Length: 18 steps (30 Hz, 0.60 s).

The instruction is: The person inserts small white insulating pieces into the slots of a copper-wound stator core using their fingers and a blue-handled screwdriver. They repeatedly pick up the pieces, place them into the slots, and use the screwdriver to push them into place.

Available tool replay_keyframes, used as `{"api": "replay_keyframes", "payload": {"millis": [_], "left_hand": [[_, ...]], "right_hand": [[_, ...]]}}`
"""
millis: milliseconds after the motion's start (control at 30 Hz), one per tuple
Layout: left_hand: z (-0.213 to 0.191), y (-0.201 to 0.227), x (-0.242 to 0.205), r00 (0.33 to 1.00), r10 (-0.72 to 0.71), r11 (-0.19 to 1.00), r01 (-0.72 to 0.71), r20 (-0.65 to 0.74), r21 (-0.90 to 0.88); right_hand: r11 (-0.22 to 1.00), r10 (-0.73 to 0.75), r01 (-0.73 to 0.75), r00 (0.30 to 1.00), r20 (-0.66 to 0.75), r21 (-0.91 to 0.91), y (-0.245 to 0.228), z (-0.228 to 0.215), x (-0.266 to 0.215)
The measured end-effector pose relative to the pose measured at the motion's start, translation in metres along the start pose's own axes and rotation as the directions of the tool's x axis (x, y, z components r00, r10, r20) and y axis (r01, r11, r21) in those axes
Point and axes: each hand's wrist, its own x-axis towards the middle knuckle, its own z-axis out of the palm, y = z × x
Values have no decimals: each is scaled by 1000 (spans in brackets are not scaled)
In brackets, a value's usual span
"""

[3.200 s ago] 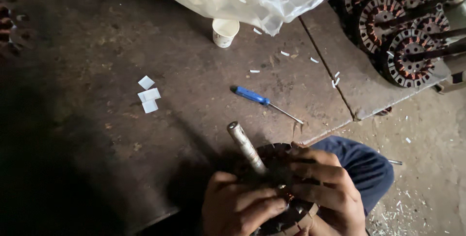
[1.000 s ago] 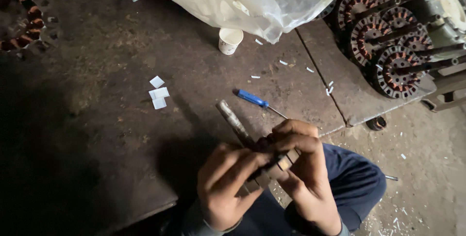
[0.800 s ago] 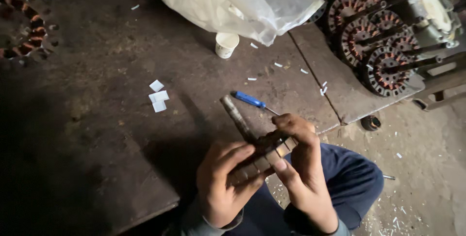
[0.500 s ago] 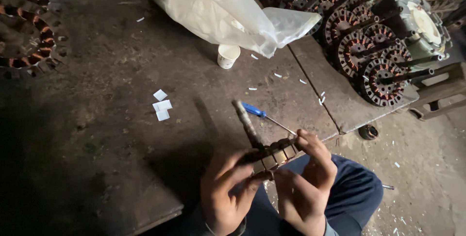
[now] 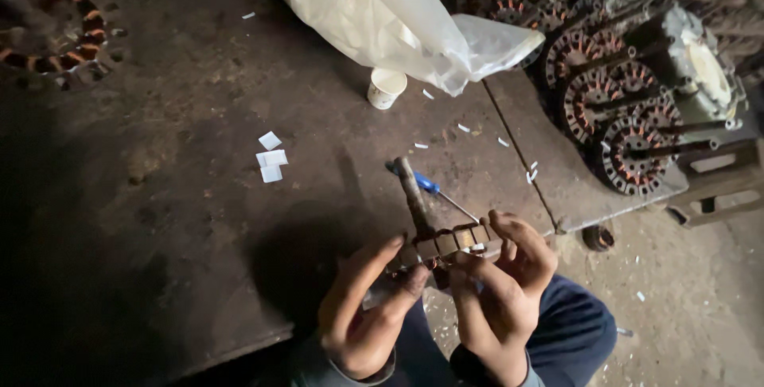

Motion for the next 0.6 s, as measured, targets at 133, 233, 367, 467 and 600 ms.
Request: {"api": "replay_keyframes", "payload": {"millis": [133, 233, 367, 467, 600], "left_hand": [[-1, 1, 6, 1000, -9, 1000, 10, 28, -17], [-4, -1, 8, 989, -36, 997, 45, 145, -59], [-2, 0, 9, 991, -48, 996, 57, 127, -75], [1, 0, 7, 996, -10, 996, 18, 91, -91], [5, 1, -1, 995, -4, 996, 13, 96, -93]], "right_hand": [[999, -1, 0, 1000, -27, -39, 0, 1, -2], [999, 23, -24, 998, -52, -25, 0, 2, -4], [997, 35, -32, 999, -33, 75, 7, -2, -8], [993, 10, -6, 999, -37, 117, 15, -1, -10], [991, -6, 17, 996, -85, 132, 19, 5, -11]]}}
